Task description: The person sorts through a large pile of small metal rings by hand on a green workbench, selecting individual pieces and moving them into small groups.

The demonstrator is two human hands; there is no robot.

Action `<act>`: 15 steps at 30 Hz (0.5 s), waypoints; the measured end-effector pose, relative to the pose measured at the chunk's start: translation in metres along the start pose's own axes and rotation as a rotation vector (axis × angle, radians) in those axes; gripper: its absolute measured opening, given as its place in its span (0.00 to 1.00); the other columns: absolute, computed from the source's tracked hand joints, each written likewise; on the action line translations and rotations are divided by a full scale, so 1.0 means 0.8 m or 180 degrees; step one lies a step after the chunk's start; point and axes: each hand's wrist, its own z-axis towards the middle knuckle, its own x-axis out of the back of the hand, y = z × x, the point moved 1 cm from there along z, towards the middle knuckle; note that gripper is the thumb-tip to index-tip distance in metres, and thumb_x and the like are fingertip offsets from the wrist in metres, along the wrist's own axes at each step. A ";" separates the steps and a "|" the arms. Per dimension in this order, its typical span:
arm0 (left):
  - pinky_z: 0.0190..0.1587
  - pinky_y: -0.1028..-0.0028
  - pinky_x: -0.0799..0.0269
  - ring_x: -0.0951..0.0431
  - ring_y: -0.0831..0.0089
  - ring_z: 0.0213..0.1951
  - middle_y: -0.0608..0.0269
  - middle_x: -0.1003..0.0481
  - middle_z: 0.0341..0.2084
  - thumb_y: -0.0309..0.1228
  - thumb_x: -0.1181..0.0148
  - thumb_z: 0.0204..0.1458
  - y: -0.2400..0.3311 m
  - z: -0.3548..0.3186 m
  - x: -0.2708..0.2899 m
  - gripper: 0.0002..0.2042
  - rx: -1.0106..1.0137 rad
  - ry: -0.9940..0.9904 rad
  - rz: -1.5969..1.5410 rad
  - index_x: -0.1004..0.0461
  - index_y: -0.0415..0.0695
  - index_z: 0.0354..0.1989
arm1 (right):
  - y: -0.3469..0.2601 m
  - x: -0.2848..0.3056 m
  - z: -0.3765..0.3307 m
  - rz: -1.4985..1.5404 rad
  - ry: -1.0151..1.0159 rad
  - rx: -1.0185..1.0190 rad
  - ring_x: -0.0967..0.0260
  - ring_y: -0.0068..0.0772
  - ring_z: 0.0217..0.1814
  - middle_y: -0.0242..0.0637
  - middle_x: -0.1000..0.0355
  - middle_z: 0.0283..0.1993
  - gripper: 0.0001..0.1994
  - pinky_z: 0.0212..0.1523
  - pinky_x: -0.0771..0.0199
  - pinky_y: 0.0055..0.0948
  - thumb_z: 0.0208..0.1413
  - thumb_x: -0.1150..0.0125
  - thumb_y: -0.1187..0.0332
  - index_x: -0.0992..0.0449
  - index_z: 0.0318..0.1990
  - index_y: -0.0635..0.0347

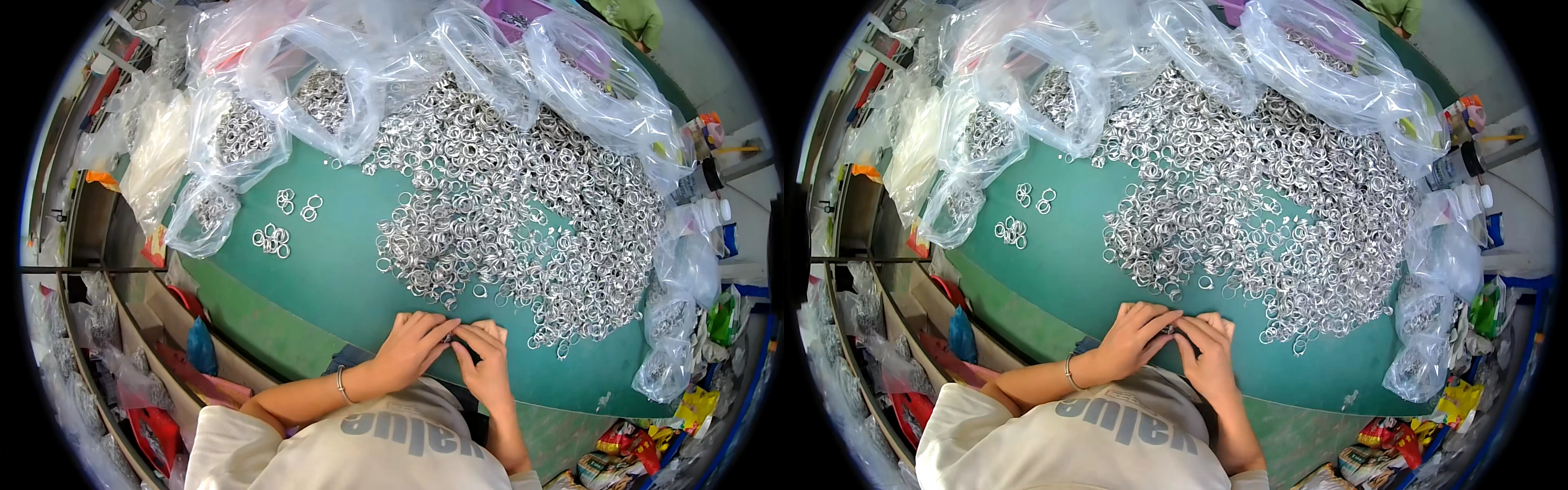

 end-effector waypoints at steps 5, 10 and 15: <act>0.41 0.65 0.41 0.31 0.63 0.41 0.59 0.32 0.39 0.21 0.39 0.45 -0.012 -0.015 0.028 0.18 0.0357 0.0373 0.0376 0.26 0.44 0.48 | -0.009 -0.001 0.015 0.0390 0.0461 -0.0720 0.33 0.41 0.49 0.40 0.25 0.44 0.14 0.53 0.39 0.40 0.50 0.39 0.75 0.24 0.46 0.63; 0.42 0.64 0.39 0.32 0.59 0.42 0.55 0.32 0.42 0.17 0.44 0.45 -0.017 -0.011 0.047 0.22 0.0761 0.0705 0.0664 0.31 0.40 0.52 | -0.045 -0.031 0.078 -0.1251 0.0014 0.0772 0.42 0.47 0.62 0.39 0.36 0.59 0.21 0.59 0.43 0.48 0.50 0.37 0.72 0.27 0.53 0.53; 0.43 0.64 0.38 0.32 0.57 0.43 0.54 0.31 0.43 0.14 0.45 0.44 -0.034 -0.018 0.061 0.17 0.0712 0.0876 0.0704 0.30 0.40 0.45 | -0.024 -0.030 0.064 -0.2070 -0.0437 0.0566 0.49 0.48 0.69 0.36 0.39 0.62 0.22 0.64 0.55 0.60 0.50 0.37 0.68 0.27 0.55 0.43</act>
